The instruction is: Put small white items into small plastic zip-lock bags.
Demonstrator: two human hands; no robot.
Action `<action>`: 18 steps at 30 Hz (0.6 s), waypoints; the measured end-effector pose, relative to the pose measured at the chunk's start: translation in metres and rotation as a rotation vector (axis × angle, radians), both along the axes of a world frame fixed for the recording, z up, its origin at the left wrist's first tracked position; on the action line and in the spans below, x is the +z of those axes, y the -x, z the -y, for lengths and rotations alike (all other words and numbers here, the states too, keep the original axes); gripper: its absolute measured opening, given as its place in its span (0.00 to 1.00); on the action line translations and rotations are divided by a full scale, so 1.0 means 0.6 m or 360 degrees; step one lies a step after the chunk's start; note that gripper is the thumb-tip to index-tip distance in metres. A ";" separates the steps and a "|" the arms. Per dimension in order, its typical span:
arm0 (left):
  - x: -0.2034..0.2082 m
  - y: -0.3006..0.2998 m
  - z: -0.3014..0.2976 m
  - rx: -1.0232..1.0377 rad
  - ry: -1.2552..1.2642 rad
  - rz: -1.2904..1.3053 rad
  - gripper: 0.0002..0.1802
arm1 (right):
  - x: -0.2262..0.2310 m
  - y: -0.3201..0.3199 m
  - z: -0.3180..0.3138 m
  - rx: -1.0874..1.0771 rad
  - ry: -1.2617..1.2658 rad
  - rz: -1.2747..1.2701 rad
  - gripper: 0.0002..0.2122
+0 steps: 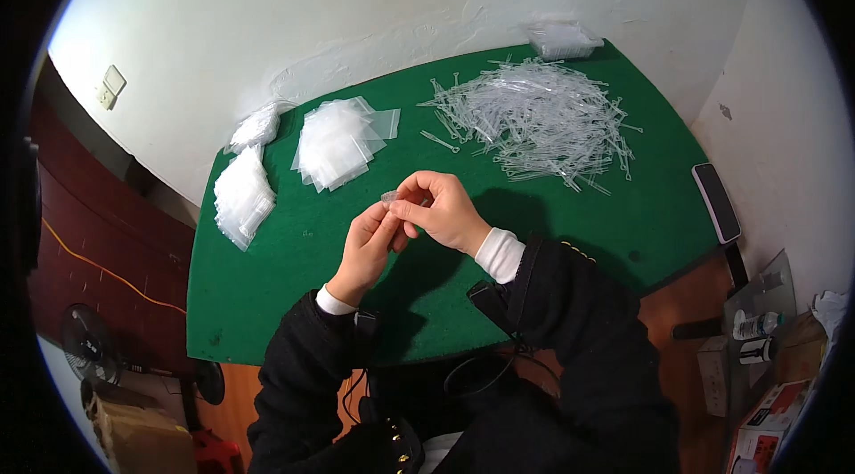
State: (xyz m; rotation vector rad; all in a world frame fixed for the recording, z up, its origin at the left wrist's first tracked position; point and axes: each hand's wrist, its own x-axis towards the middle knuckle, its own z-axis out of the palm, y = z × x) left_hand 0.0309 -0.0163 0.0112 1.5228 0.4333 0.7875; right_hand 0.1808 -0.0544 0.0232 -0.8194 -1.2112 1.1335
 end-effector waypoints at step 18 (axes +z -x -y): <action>0.001 0.004 0.003 -0.0120 0.0175 0.0024 0.13 | -0.011 -0.001 -0.004 -0.0064 -0.0028 -0.0081 0.05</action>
